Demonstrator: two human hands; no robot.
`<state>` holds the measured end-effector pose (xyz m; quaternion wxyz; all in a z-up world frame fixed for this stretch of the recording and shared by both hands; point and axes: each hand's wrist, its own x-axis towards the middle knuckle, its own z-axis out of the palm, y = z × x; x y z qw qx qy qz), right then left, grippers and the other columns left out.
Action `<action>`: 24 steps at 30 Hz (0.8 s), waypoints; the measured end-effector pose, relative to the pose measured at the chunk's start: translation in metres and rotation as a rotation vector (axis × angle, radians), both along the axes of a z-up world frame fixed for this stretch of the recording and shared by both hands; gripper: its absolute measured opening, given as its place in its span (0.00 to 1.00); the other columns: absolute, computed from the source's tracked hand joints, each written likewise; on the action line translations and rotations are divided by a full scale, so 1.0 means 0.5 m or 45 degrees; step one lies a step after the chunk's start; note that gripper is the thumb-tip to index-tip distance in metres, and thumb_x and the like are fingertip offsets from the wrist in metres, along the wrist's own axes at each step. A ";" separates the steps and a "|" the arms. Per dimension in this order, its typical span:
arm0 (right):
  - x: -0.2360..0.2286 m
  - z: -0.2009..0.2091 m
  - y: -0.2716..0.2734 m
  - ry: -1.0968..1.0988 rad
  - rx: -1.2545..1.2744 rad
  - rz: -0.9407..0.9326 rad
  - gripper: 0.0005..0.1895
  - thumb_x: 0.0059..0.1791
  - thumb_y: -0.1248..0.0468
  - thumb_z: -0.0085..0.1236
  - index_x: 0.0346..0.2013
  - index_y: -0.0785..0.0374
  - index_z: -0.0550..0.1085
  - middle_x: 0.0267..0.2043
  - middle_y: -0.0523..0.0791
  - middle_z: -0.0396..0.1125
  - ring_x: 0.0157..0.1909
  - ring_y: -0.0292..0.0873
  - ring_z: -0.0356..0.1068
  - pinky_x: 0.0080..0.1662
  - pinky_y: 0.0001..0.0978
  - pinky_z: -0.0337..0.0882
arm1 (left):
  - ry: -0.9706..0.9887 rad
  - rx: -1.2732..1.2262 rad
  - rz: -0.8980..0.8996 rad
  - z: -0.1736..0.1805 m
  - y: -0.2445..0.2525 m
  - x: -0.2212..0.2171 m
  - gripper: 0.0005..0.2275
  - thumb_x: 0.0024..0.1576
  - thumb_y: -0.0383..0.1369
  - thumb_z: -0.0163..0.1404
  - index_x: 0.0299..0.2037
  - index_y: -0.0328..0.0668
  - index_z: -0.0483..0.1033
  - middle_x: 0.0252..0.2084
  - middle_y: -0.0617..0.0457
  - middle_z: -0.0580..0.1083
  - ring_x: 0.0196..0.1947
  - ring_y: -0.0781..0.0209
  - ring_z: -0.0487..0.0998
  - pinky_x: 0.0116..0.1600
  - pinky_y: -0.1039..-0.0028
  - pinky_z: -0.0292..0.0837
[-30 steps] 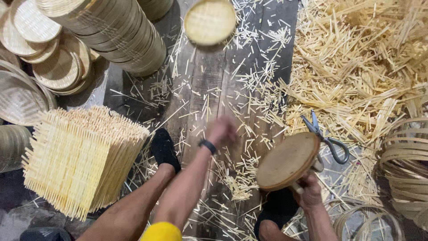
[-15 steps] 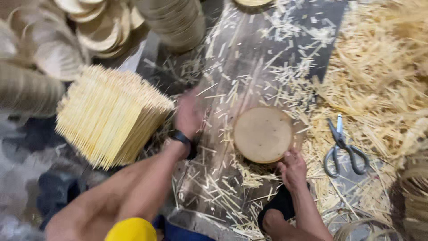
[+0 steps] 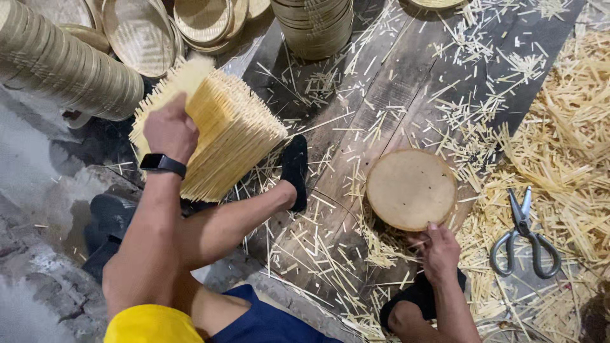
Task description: The person assembles bamboo baskets by placing circular frames onto woven mats, trimming the mats to size using scissors, and fitting the pieces together over a wooden mold.
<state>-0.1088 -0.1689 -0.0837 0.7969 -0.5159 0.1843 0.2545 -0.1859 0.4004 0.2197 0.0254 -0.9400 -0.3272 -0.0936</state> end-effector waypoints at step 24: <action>0.103 0.014 -0.032 -0.217 -0.704 -0.019 0.16 0.45 0.65 0.69 0.44 0.70 0.76 0.34 0.42 0.72 0.33 0.31 0.68 0.36 0.23 0.69 | 0.072 -1.805 0.125 -0.523 -0.493 0.244 0.25 0.48 0.29 0.67 0.54 0.27 0.74 0.49 0.41 0.78 0.44 0.57 0.79 0.50 0.67 0.76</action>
